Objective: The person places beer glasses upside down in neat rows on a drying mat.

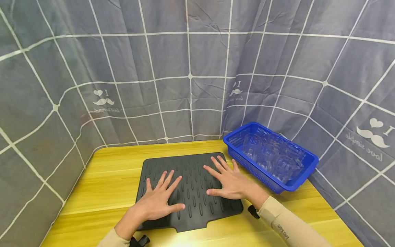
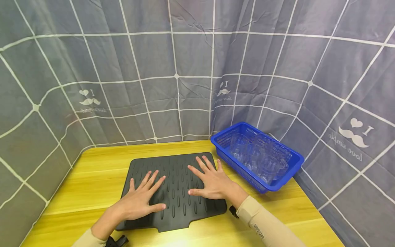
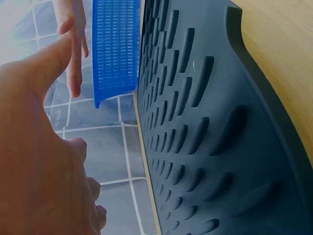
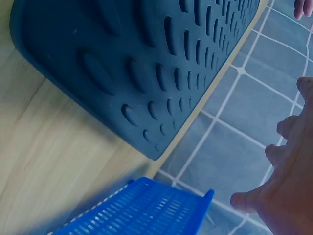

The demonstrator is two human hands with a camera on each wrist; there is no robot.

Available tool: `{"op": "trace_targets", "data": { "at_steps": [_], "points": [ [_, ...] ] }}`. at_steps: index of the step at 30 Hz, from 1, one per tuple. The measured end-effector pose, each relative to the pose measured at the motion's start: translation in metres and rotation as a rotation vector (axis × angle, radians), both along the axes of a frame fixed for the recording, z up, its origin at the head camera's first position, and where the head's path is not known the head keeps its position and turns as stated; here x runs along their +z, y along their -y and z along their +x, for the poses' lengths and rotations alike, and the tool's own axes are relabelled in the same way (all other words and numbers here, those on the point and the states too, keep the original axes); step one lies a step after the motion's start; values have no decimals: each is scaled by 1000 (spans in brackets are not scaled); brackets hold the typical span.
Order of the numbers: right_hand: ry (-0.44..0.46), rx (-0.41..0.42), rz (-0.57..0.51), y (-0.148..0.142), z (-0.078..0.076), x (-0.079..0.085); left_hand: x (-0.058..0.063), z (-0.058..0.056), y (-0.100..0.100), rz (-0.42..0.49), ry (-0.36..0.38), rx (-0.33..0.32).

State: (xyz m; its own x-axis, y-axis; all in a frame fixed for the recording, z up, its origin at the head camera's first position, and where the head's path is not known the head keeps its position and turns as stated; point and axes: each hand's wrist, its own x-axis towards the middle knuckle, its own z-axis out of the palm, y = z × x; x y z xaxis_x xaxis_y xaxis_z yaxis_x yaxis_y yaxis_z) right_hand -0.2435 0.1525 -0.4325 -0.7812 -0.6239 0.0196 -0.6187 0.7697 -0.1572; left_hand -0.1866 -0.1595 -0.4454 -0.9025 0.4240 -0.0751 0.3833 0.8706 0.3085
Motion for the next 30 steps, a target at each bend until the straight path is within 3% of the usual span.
{"op": "trace_targets", "data": {
  "at_steps": [7, 11, 18, 24, 30],
  "points": [
    [-57, 12, -43, 0, -3, -6, -7, -1, 1, 93, -59, 21],
    [-93, 29, -130, 0, -5, -7, -8, -2, 2, 201, -111, 60],
    [-50, -14, -289, -2, -10, 2, -7, -10, 3, 431, -168, 145],
    [-13, -28, -408, -2, -20, 5, -9, -14, 8, 609, -132, 208],
    [38, -20, -513, -6, -25, 2, -15, -15, 11, 682, -91, 255]
  ]
}}
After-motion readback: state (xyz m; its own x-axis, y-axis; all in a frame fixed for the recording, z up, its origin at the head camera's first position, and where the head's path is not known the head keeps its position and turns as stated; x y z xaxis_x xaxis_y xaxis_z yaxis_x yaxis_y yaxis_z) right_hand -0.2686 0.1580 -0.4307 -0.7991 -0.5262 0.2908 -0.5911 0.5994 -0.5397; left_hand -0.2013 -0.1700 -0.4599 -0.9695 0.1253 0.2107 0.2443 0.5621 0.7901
